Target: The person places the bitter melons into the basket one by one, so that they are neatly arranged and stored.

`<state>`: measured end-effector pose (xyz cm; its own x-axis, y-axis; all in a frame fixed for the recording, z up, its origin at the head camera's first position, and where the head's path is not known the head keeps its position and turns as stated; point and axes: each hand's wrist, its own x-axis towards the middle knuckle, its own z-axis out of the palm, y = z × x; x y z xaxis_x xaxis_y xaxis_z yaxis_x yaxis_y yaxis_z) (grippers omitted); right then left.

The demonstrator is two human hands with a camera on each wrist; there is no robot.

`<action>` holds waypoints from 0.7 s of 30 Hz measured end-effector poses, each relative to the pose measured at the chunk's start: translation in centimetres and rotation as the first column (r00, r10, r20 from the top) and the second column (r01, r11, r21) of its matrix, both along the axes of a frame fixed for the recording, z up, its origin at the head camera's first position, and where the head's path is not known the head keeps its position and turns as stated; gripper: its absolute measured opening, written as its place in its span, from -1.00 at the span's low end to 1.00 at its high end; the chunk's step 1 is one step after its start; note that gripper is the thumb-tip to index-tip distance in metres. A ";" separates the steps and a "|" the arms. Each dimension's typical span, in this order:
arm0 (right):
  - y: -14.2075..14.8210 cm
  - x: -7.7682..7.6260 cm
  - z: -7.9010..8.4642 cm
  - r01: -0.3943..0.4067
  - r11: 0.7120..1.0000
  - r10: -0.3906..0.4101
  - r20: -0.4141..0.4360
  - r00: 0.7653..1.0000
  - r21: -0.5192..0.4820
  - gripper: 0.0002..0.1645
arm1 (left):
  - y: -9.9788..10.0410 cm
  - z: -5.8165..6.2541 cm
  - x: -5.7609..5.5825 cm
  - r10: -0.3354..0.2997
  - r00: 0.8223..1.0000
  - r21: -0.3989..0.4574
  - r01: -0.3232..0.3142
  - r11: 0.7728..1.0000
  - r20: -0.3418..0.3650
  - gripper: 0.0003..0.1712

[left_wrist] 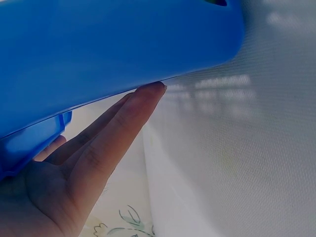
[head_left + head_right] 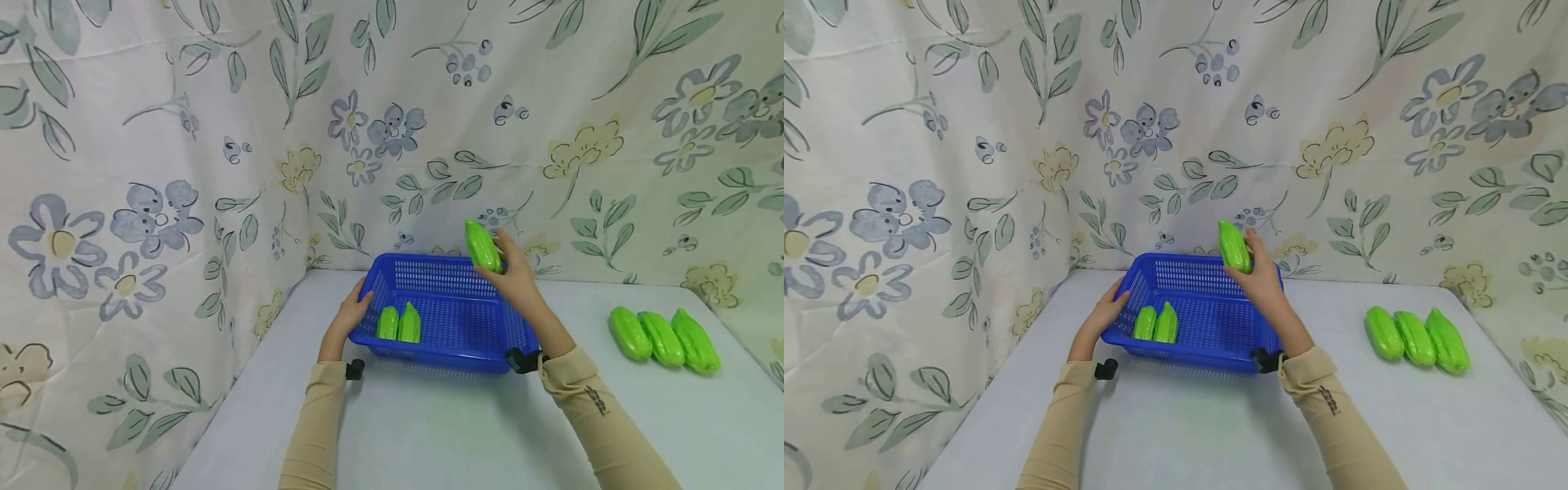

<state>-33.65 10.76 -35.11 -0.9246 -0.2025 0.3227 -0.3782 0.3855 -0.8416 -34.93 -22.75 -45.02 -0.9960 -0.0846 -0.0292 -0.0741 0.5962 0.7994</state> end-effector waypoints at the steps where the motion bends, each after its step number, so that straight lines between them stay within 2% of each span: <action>1: -0.1 0.0 0.0 0.000 1.000 0.000 -0.001 1.000 -0.001 0.06 | 0.0 0.0 0.0 0.000 1.000 -0.001 0.000 1.000 0.000 -0.31; 21: -2.7 -1.0 -0.7 -0.033 0.999 0.033 -0.005 0.999 0.019 0.06 | 0.1 0.1 0.1 0.001 1.000 0.003 -0.001 1.000 -0.005 -0.31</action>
